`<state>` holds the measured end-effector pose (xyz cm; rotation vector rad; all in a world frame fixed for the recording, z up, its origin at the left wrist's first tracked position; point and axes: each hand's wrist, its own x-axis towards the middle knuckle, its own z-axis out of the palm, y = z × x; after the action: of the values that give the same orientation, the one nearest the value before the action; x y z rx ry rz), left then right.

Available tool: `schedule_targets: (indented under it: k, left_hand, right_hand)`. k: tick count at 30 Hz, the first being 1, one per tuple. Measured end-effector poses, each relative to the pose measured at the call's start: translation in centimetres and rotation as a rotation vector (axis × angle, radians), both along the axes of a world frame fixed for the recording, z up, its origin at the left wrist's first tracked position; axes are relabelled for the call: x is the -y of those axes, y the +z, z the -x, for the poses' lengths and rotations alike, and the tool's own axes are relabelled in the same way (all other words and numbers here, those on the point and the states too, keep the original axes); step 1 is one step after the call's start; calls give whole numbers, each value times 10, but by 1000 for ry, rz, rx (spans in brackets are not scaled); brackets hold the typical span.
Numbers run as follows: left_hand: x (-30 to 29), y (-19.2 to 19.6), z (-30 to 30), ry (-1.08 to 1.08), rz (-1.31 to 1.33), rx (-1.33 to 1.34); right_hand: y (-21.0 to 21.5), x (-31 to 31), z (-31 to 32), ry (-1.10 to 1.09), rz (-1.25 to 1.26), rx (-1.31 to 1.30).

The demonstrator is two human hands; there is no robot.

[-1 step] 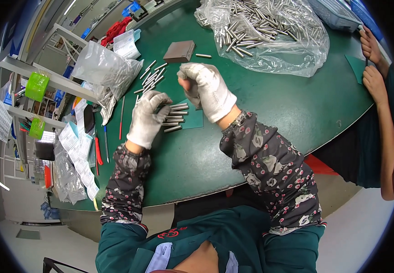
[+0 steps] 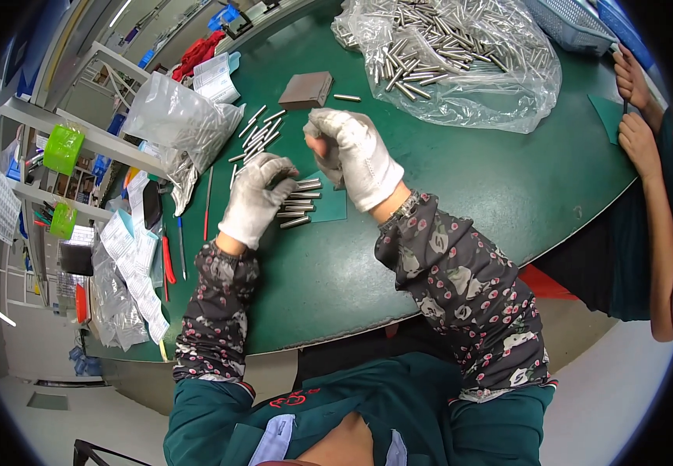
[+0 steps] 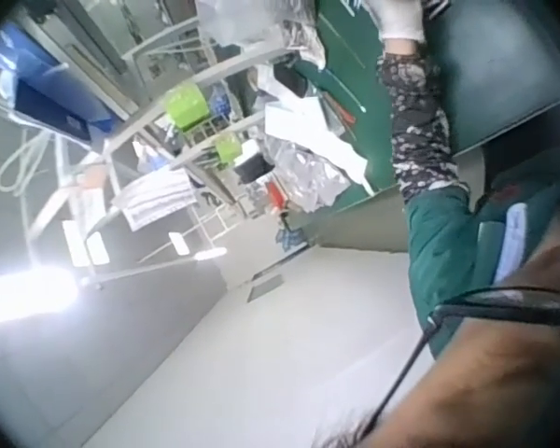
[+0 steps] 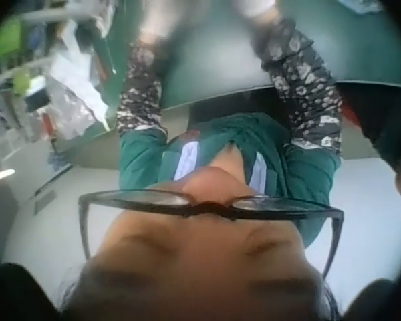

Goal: Inspecting and sorting small cylindrical metal pins at a manufacturing workbench.

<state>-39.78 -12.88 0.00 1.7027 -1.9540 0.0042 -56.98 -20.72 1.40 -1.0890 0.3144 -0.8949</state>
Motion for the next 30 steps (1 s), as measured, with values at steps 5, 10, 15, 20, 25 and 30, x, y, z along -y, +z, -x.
schedule_targets:
  k: [5,10,15,20,25,30]
  left_hand:
    - [14,-17,-9,-38,-157,-115]
    - [20,-15,-10,-82,-228,-138]
    - [22,-18,-15,-89,-236,-185]
    - [22,-19,-14,-95,-226,-192]
    - [22,-22,-15,-87,-222,-195]
    - [24,-21,-15,-86,-227,-198]
  right_hand:
    - [-2,-3,1,29,-85,60]
    - [-7,4,2,-102,-89,147]
    - [-16,9,-12,-51,-116,218]
    - [-16,11,-14,-63,-113,181]
    - [-16,10,-17,-90,-164,217]
    - [-15,12,-15,-69,-114,173]
